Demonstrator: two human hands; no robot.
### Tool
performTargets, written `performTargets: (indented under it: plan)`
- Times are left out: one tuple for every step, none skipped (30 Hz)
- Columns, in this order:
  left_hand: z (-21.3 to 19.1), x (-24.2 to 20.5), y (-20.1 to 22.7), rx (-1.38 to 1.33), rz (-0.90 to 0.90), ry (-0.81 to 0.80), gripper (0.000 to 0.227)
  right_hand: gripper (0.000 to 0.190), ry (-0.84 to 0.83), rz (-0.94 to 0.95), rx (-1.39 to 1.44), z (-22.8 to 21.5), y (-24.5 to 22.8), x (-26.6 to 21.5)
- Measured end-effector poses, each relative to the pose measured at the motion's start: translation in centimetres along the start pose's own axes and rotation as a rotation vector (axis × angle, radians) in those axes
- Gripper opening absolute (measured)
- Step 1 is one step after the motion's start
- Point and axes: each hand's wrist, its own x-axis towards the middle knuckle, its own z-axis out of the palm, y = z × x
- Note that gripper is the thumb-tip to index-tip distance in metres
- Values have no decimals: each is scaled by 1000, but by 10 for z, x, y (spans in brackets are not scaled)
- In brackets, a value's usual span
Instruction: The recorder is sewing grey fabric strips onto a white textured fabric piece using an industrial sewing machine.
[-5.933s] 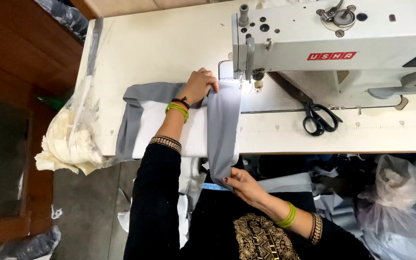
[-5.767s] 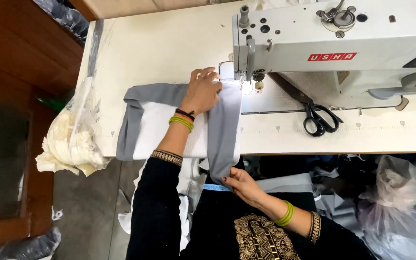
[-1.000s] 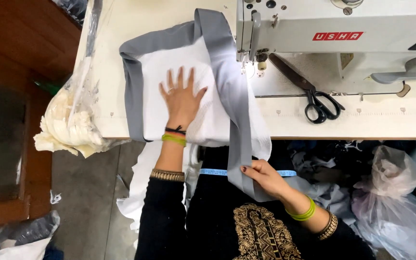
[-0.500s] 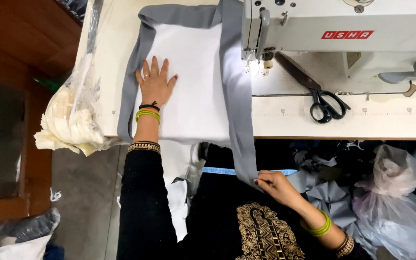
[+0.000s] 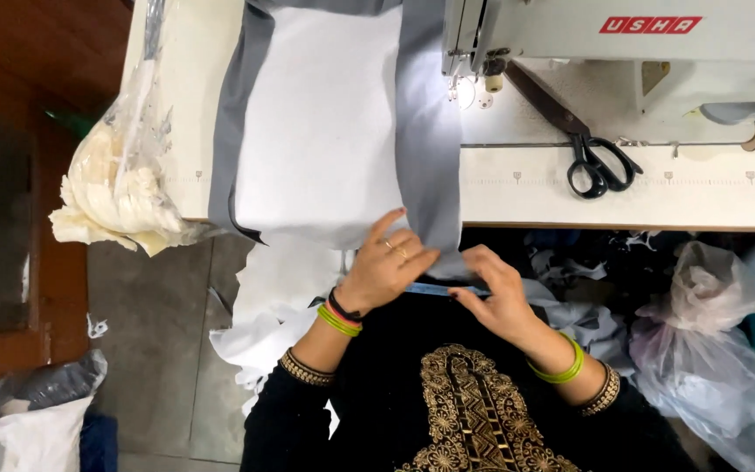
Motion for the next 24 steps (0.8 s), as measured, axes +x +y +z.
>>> performTargets:
  plan:
    - [-3,4,-6,-3,-31,69,29,23,46,-101,-139,2,4,1]
    - [-6,8,-11,-6,-63,138,17,37,90,-201,-279,2,8,3]
    - [-8,13,-11,-23,-48,130,17,37,106,-185,-287,-2,30,-6]
    - [-8,19,-11,-57,-59,238,12,24,107,38,-436,-8,54,-16]
    - [-8,26,-11,-99,-68,344,9,12,107,271,-580,-14,76,-28]
    - [-8,29,-12,-125,-53,334,9,12,126,296,-587,-26,131,-55]
    - [-7,33,-13,-173,-77,415,14,13,140,492,-772,-41,180,-88]
    - [-6,37,-15,-222,-103,495,20,14,150,693,-952,-57,224,-124]
    - [-9,39,-16,-252,-92,484,20,14,164,724,-956,-72,237,-147]
    - [-10,42,-17,-361,-191,496,25,29,218,709,-859,-86,248,-171]
    - [-13,45,-20,-462,-293,508,34,45,270,681,-765,-103,261,-190]
    - [-10,50,-20,-483,-285,499,34,45,282,701,-771,-102,243,-184]
    - [-9,53,-19,-471,-295,518,30,58,247,541,-688,-98,226,-176]
    - [-9,55,-19,-458,-306,537,26,72,214,381,-604,-94,209,-167]
    - [-9,59,-17,-466,-303,531,26,72,220,390,-605,-80,195,-149]
    - [-10,62,-15,-466,-297,545,26,77,174,321,-536,-65,180,-130]
    - [-10,67,-13,-465,-293,564,26,82,124,250,-468,-54,166,-111]
    - [-10,66,-14,-473,-293,562,26,82,126,256,-472,-47,175,-111]
    - [-10,65,-15,-470,-301,577,27,70,144,284,-514,-41,185,-111]
    - [-10,64,-15,-468,-310,593,27,60,162,312,-556,-35,194,-111]
    - [-12,61,-20,-472,-311,591,27,60,162,316,-557,-40,220,-123]
    - [-15,57,-24,-472,-323,605,25,49,258,394,-649,-45,246,-136]
    - [-17,53,-28,-471,-336,619,23,42,354,471,-741,-49,272,-148]
    - [-19,46,-33,-475,-338,618,23,42,354,475,-742,-69,283,-171]
